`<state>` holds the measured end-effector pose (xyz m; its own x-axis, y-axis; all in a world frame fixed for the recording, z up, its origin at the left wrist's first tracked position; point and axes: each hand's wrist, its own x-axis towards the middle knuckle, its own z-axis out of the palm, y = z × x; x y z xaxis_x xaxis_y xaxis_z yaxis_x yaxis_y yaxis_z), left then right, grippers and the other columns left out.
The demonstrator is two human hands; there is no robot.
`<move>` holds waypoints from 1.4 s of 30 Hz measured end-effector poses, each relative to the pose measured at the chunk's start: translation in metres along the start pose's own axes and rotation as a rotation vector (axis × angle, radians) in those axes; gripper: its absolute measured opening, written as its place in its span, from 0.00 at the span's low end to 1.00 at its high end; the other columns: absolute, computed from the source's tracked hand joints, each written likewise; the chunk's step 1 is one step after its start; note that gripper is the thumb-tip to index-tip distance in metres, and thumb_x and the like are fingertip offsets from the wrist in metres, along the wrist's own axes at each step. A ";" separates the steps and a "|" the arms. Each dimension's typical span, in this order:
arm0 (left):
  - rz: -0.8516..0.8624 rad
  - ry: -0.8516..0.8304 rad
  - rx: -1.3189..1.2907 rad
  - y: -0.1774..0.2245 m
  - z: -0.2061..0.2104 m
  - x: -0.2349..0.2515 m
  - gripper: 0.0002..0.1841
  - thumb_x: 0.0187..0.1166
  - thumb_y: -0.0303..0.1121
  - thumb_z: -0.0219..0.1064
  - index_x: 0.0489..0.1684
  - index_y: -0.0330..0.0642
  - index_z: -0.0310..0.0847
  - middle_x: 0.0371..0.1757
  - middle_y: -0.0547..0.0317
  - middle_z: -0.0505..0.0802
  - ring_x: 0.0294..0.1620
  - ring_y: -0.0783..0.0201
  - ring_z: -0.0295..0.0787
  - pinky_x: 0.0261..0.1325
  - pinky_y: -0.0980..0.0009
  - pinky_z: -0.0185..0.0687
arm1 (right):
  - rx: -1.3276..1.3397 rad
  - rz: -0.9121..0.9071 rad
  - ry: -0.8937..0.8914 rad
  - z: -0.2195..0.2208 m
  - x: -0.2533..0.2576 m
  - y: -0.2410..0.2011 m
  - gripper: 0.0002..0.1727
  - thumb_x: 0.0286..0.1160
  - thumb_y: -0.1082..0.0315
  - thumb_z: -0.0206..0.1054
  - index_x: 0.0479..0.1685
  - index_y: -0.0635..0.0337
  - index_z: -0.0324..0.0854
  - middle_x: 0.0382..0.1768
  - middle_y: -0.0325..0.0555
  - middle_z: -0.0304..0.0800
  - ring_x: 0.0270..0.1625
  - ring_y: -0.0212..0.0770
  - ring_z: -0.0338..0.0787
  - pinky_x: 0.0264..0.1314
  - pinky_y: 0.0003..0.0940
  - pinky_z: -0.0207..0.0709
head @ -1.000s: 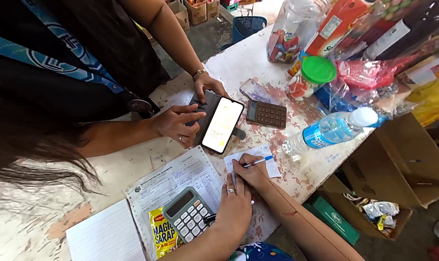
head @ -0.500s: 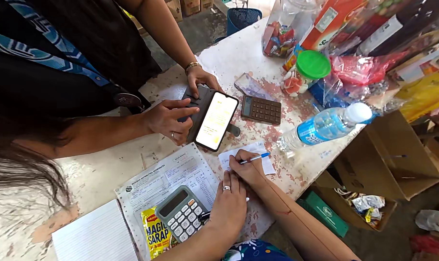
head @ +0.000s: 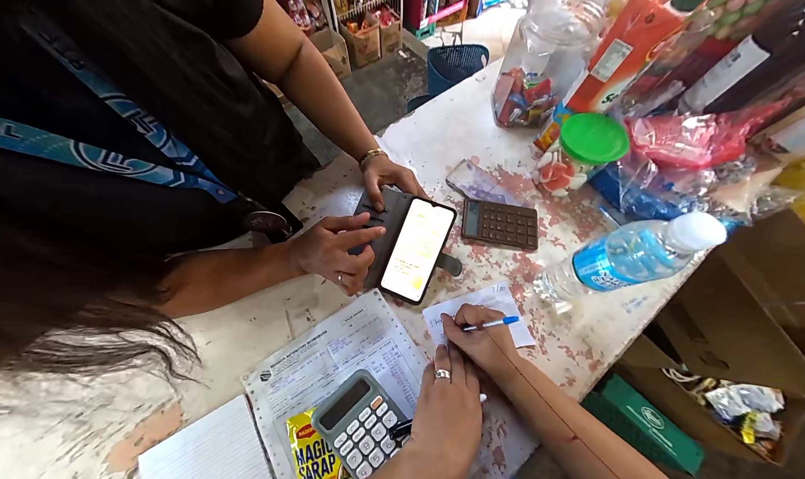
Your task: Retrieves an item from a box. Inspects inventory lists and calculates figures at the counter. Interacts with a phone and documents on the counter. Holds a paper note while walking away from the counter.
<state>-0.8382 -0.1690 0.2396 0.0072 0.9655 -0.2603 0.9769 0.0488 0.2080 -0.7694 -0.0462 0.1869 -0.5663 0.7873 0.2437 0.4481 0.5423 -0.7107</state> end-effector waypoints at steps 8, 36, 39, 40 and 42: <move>0.013 0.087 0.024 0.000 0.008 0.000 0.22 0.81 0.28 0.62 0.71 0.27 0.80 0.77 0.33 0.82 0.80 0.41 0.79 0.72 0.55 0.80 | 0.051 0.050 -0.040 -0.004 0.002 -0.001 0.21 0.72 0.60 0.68 0.12 0.60 0.75 0.13 0.35 0.73 0.21 0.23 0.72 0.26 0.20 0.63; -0.007 -0.064 0.004 0.002 -0.002 0.003 0.24 0.85 0.26 0.57 0.78 0.25 0.73 0.84 0.30 0.73 0.86 0.38 0.69 0.80 0.53 0.72 | 0.088 0.077 -0.019 -0.006 0.003 -0.002 0.18 0.71 0.65 0.64 0.11 0.59 0.73 0.13 0.35 0.71 0.21 0.23 0.71 0.26 0.20 0.62; -0.010 -0.063 0.010 0.003 -0.001 0.003 0.23 0.84 0.26 0.57 0.78 0.25 0.73 0.83 0.30 0.74 0.85 0.39 0.70 0.79 0.54 0.73 | 0.005 0.016 -0.001 -0.005 0.002 -0.003 0.17 0.70 0.68 0.62 0.12 0.62 0.73 0.13 0.40 0.72 0.21 0.29 0.74 0.26 0.23 0.65; -0.015 -0.072 0.003 0.003 -0.002 0.002 0.24 0.85 0.26 0.57 0.79 0.25 0.72 0.84 0.30 0.74 0.86 0.39 0.70 0.80 0.54 0.72 | -0.024 -0.018 0.011 -0.004 0.001 -0.002 0.17 0.70 0.68 0.62 0.12 0.62 0.74 0.13 0.42 0.73 0.21 0.31 0.76 0.26 0.25 0.66; -0.016 -0.045 0.002 0.002 -0.001 0.002 0.24 0.84 0.27 0.58 0.78 0.27 0.74 0.83 0.32 0.76 0.85 0.40 0.71 0.78 0.54 0.74 | -0.091 -0.093 0.041 -0.004 -0.001 0.000 0.18 0.71 0.67 0.64 0.11 0.62 0.74 0.13 0.46 0.76 0.21 0.38 0.80 0.26 0.31 0.71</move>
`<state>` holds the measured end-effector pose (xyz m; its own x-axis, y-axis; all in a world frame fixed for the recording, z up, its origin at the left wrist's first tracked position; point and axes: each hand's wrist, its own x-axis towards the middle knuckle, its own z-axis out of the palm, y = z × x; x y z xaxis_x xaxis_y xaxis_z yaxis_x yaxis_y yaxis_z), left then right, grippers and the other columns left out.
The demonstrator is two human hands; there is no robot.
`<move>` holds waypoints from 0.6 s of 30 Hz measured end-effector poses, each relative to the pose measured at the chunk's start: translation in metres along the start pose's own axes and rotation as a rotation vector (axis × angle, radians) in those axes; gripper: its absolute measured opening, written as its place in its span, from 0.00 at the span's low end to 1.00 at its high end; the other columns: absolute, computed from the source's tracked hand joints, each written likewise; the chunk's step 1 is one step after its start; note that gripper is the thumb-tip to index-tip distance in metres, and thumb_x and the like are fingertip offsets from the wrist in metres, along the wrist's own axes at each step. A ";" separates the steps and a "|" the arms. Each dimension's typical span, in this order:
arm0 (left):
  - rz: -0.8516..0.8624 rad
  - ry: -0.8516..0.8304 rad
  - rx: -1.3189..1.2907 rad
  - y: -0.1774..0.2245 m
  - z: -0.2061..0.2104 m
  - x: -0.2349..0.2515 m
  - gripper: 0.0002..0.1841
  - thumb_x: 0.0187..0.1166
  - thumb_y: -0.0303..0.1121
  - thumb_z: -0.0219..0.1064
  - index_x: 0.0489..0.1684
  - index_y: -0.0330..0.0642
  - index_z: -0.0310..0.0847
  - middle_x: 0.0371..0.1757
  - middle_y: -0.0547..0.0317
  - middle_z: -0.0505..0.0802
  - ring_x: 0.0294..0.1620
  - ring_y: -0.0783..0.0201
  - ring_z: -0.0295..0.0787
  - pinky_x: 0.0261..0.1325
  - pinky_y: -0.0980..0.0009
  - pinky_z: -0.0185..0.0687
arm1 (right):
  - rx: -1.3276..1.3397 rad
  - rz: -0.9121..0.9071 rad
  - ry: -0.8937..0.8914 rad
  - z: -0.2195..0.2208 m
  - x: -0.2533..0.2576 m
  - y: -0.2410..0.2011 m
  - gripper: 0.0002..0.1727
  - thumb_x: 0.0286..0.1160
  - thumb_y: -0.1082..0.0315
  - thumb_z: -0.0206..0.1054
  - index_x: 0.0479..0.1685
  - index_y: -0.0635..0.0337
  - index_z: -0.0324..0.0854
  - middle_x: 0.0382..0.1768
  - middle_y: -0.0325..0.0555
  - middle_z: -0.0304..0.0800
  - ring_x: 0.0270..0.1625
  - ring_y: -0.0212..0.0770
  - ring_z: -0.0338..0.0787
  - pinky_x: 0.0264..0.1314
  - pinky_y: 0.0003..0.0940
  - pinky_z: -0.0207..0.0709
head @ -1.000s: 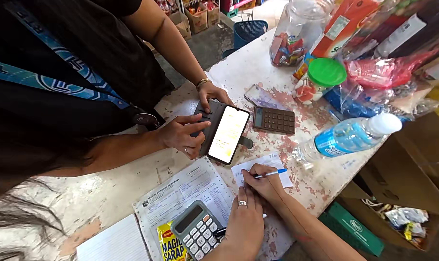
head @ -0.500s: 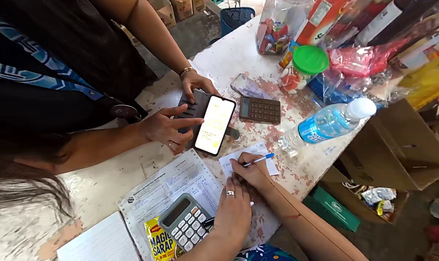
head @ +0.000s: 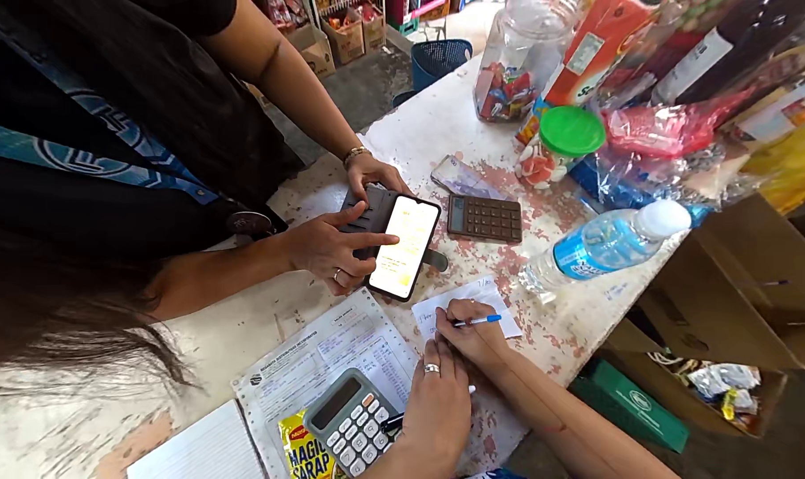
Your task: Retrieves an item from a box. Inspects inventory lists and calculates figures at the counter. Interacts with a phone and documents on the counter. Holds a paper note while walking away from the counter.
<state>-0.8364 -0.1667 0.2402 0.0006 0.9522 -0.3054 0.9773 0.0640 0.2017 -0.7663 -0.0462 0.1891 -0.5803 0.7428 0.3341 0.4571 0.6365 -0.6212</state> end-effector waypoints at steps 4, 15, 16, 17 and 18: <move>0.021 -0.011 -0.010 -0.001 -0.002 0.000 0.24 0.84 0.27 0.59 0.79 0.30 0.74 0.84 0.37 0.75 0.85 0.39 0.71 0.77 0.52 0.75 | 0.021 0.083 -0.065 -0.005 -0.002 0.005 0.23 0.73 0.57 0.68 0.13 0.63 0.76 0.14 0.45 0.77 0.21 0.36 0.78 0.28 0.32 0.70; 0.043 -0.017 -0.020 -0.001 0.002 0.001 0.27 0.85 0.26 0.57 0.83 0.25 0.65 0.88 0.31 0.67 0.91 0.40 0.60 0.85 0.52 0.65 | 0.235 0.224 -0.003 -0.007 0.002 0.006 0.19 0.71 0.64 0.67 0.11 0.56 0.71 0.13 0.28 0.68 0.20 0.16 0.66 0.26 0.14 0.58; 0.041 -0.035 -0.030 -0.001 0.001 0.002 0.27 0.86 0.26 0.56 0.84 0.24 0.64 0.89 0.31 0.66 0.91 0.40 0.59 0.86 0.52 0.64 | 0.233 0.223 -0.001 -0.006 0.002 0.007 0.19 0.71 0.64 0.67 0.11 0.55 0.71 0.13 0.28 0.68 0.20 0.16 0.66 0.26 0.14 0.58; 0.039 -0.041 -0.035 -0.001 0.001 0.002 0.27 0.86 0.26 0.56 0.84 0.25 0.64 0.89 0.31 0.65 0.91 0.40 0.59 0.86 0.53 0.63 | 0.228 0.220 -0.003 -0.006 0.002 0.007 0.19 0.71 0.64 0.67 0.11 0.56 0.71 0.13 0.28 0.68 0.20 0.17 0.67 0.26 0.14 0.58; 0.038 -0.043 -0.037 -0.001 0.001 0.002 0.27 0.85 0.26 0.56 0.84 0.24 0.64 0.89 0.31 0.66 0.91 0.39 0.59 0.86 0.53 0.63 | 0.219 0.216 -0.006 -0.006 0.002 0.006 0.19 0.71 0.64 0.66 0.11 0.56 0.71 0.13 0.29 0.68 0.20 0.17 0.67 0.26 0.15 0.58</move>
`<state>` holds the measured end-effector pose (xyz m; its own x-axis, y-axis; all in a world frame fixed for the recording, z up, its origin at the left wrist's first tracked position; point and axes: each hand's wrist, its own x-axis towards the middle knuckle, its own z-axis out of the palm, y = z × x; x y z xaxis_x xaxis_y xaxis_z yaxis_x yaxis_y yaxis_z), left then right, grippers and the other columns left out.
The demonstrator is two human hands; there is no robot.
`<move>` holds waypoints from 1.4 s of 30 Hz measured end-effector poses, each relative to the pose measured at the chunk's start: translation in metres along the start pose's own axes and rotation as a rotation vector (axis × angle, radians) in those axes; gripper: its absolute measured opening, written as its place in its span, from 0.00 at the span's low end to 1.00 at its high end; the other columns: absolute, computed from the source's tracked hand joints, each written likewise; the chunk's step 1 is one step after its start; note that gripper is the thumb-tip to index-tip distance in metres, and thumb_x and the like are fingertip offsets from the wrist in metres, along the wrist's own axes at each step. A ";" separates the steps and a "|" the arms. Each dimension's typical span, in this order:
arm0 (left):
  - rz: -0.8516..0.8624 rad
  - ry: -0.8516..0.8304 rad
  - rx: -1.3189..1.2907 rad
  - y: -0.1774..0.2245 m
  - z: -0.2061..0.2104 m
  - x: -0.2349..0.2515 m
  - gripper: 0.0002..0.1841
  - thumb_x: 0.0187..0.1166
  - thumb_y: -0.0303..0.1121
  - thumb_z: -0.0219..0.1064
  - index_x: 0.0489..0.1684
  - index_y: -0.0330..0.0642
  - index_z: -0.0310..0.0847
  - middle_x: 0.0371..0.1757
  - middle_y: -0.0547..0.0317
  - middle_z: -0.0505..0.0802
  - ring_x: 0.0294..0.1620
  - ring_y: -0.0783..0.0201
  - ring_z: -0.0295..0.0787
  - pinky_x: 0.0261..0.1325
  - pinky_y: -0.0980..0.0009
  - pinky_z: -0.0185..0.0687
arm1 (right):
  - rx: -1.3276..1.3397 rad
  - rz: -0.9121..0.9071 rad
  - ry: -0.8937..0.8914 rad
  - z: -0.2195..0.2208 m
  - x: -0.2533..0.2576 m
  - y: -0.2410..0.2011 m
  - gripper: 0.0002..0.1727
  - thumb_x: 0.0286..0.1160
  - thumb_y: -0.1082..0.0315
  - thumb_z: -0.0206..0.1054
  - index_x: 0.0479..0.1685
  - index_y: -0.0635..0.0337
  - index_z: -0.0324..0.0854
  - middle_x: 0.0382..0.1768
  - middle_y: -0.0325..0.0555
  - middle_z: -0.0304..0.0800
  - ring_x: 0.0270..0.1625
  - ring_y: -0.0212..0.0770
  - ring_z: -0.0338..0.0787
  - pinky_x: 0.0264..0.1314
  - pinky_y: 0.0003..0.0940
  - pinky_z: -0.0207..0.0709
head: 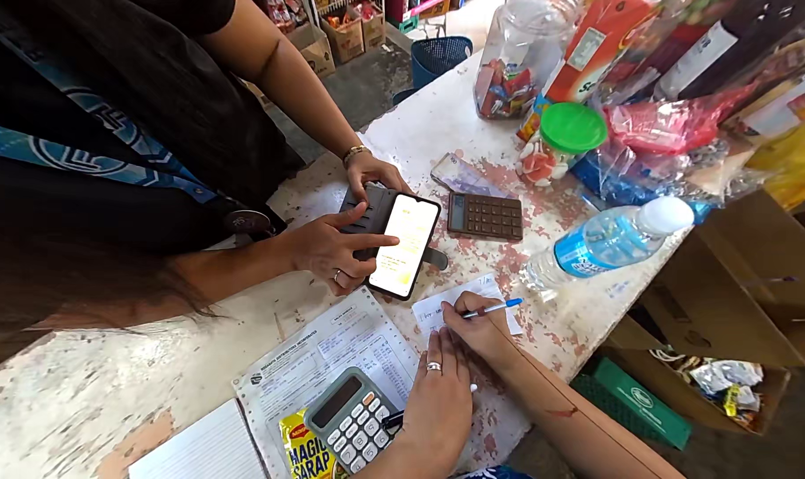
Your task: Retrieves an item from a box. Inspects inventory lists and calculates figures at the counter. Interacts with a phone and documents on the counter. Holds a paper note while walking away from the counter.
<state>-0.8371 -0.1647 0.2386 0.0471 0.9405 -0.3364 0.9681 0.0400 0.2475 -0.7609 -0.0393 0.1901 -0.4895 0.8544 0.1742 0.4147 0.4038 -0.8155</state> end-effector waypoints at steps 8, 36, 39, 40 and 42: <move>0.000 0.035 0.038 0.001 0.004 0.000 0.26 0.83 0.24 0.57 0.81 0.24 0.68 0.87 0.31 0.68 0.90 0.40 0.63 0.84 0.53 0.67 | 0.001 -0.083 0.016 0.003 -0.002 0.004 0.19 0.69 0.67 0.66 0.09 0.59 0.71 0.13 0.32 0.70 0.21 0.19 0.68 0.26 0.16 0.59; 0.023 0.024 0.032 -0.003 -0.001 0.004 0.27 0.82 0.27 0.60 0.83 0.34 0.71 0.88 0.44 0.72 0.89 0.40 0.64 0.78 0.50 0.73 | 0.052 -0.051 0.033 -0.001 -0.001 0.007 0.18 0.68 0.70 0.65 0.09 0.56 0.69 0.13 0.31 0.69 0.20 0.19 0.69 0.25 0.16 0.60; 0.036 0.064 0.029 -0.003 0.001 0.003 0.26 0.82 0.27 0.60 0.81 0.32 0.72 0.87 0.42 0.73 0.88 0.42 0.66 0.79 0.48 0.72 | 0.032 -0.071 0.048 0.001 -0.003 0.007 0.17 0.67 0.71 0.65 0.09 0.59 0.71 0.13 0.33 0.71 0.21 0.20 0.70 0.26 0.16 0.62; 0.045 0.092 0.024 -0.003 0.003 0.002 0.25 0.82 0.27 0.60 0.80 0.30 0.73 0.86 0.40 0.74 0.88 0.43 0.68 0.80 0.49 0.71 | 0.031 -0.087 0.046 0.001 -0.003 0.008 0.17 0.67 0.71 0.65 0.10 0.59 0.72 0.13 0.33 0.71 0.22 0.20 0.71 0.27 0.15 0.62; 0.051 0.089 0.001 -0.003 0.004 0.003 0.25 0.83 0.27 0.59 0.80 0.27 0.72 0.86 0.37 0.73 0.89 0.44 0.66 0.83 0.50 0.68 | 0.015 -0.111 0.047 0.002 -0.002 0.009 0.17 0.68 0.71 0.64 0.09 0.59 0.71 0.13 0.34 0.71 0.22 0.21 0.71 0.27 0.16 0.62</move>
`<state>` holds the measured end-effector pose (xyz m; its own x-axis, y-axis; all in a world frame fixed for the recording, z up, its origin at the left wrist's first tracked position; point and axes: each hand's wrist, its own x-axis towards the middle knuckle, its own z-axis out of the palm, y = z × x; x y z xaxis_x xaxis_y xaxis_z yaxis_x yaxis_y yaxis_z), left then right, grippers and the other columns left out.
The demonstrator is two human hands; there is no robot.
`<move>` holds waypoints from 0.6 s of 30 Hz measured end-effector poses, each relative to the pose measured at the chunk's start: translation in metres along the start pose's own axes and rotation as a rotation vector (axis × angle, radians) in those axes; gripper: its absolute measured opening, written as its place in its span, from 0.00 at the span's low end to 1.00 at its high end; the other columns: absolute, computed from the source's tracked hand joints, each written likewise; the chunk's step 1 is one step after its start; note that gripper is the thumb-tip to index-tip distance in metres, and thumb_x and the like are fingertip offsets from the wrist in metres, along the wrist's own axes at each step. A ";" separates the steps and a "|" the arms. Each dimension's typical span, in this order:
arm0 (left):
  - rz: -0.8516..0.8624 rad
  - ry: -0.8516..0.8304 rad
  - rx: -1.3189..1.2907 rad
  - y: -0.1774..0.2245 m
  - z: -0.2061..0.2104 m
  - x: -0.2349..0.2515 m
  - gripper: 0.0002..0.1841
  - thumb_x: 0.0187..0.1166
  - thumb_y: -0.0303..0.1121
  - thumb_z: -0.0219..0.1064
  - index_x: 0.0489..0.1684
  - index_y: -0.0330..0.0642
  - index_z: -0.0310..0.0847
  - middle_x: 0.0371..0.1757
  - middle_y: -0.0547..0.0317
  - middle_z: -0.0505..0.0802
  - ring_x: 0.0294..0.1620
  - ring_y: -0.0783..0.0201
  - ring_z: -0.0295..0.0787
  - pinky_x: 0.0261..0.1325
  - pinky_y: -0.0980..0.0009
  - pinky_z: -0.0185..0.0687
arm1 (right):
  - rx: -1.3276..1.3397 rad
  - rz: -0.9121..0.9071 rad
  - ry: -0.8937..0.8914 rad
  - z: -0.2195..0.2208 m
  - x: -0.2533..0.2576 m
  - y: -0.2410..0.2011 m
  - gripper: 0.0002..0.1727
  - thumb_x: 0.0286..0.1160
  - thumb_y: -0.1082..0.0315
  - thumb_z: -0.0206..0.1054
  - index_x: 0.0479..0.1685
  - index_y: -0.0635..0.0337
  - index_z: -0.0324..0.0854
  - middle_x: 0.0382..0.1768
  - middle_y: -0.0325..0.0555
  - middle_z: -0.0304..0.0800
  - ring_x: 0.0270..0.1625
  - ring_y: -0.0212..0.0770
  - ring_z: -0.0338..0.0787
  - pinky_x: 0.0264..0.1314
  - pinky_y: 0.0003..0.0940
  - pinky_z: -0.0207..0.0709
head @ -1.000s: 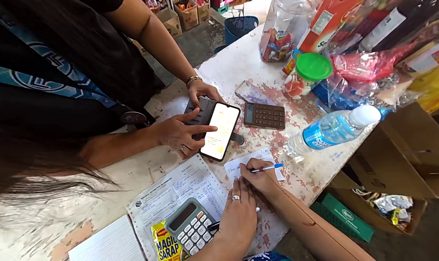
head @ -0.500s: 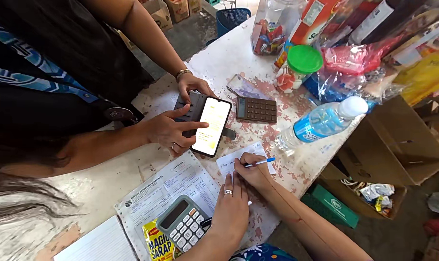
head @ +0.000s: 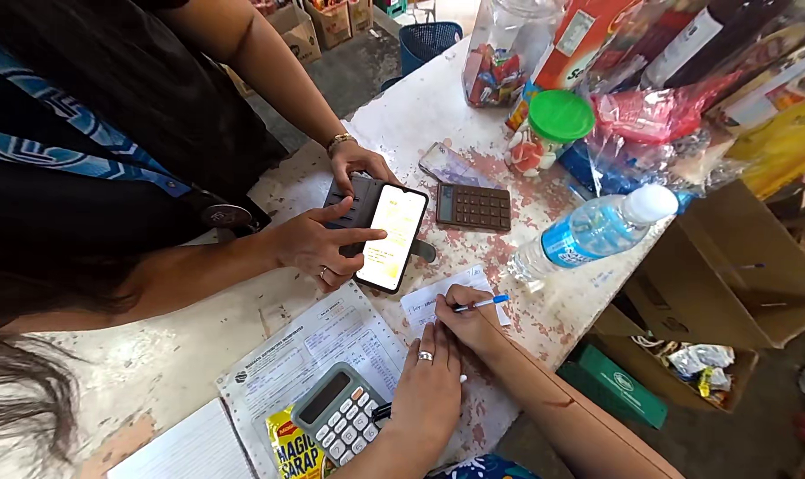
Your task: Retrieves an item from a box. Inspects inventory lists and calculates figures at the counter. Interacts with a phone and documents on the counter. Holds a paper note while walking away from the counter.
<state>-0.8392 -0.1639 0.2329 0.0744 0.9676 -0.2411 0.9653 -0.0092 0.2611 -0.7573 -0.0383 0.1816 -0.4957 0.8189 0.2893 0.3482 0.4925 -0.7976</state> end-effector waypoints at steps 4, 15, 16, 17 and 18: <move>-0.001 -0.034 -0.022 0.000 -0.001 0.001 0.26 0.85 0.28 0.58 0.81 0.27 0.70 0.88 0.36 0.70 0.90 0.44 0.63 0.85 0.51 0.65 | -0.050 0.006 -0.013 -0.001 0.001 -0.001 0.18 0.68 0.71 0.63 0.09 0.59 0.70 0.13 0.36 0.70 0.21 0.23 0.71 0.27 0.19 0.62; 0.013 -0.013 -0.017 -0.001 0.001 0.002 0.27 0.82 0.26 0.61 0.82 0.30 0.70 0.88 0.39 0.70 0.89 0.42 0.64 0.83 0.49 0.68 | 0.040 0.043 0.034 -0.001 0.002 0.000 0.18 0.67 0.72 0.64 0.09 0.57 0.69 0.12 0.31 0.69 0.21 0.19 0.69 0.26 0.15 0.61; 0.018 -0.036 -0.014 -0.002 -0.002 0.002 0.28 0.82 0.26 0.60 0.84 0.32 0.69 0.89 0.41 0.69 0.90 0.42 0.63 0.83 0.49 0.68 | 0.064 0.058 0.060 -0.002 0.002 0.000 0.18 0.67 0.72 0.64 0.09 0.55 0.68 0.12 0.29 0.68 0.20 0.17 0.69 0.25 0.14 0.60; 0.021 -0.059 -0.011 -0.002 -0.004 0.002 0.28 0.83 0.26 0.59 0.85 0.33 0.68 0.90 0.43 0.68 0.91 0.42 0.61 0.83 0.49 0.67 | 0.068 0.074 0.071 -0.002 0.002 0.000 0.18 0.67 0.72 0.64 0.09 0.55 0.68 0.12 0.28 0.68 0.20 0.17 0.68 0.24 0.14 0.60; 0.021 -0.071 -0.015 -0.002 -0.005 0.003 0.28 0.83 0.26 0.59 0.85 0.33 0.68 0.90 0.44 0.68 0.91 0.42 0.60 0.84 0.49 0.66 | 0.046 0.085 0.072 -0.002 0.001 -0.001 0.18 0.67 0.71 0.64 0.10 0.55 0.68 0.12 0.29 0.68 0.20 0.18 0.68 0.25 0.15 0.60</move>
<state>-0.8420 -0.1601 0.2367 0.1126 0.9470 -0.3010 0.9594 -0.0248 0.2808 -0.7563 -0.0375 0.1839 -0.4066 0.8772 0.2553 0.3492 0.4075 -0.8438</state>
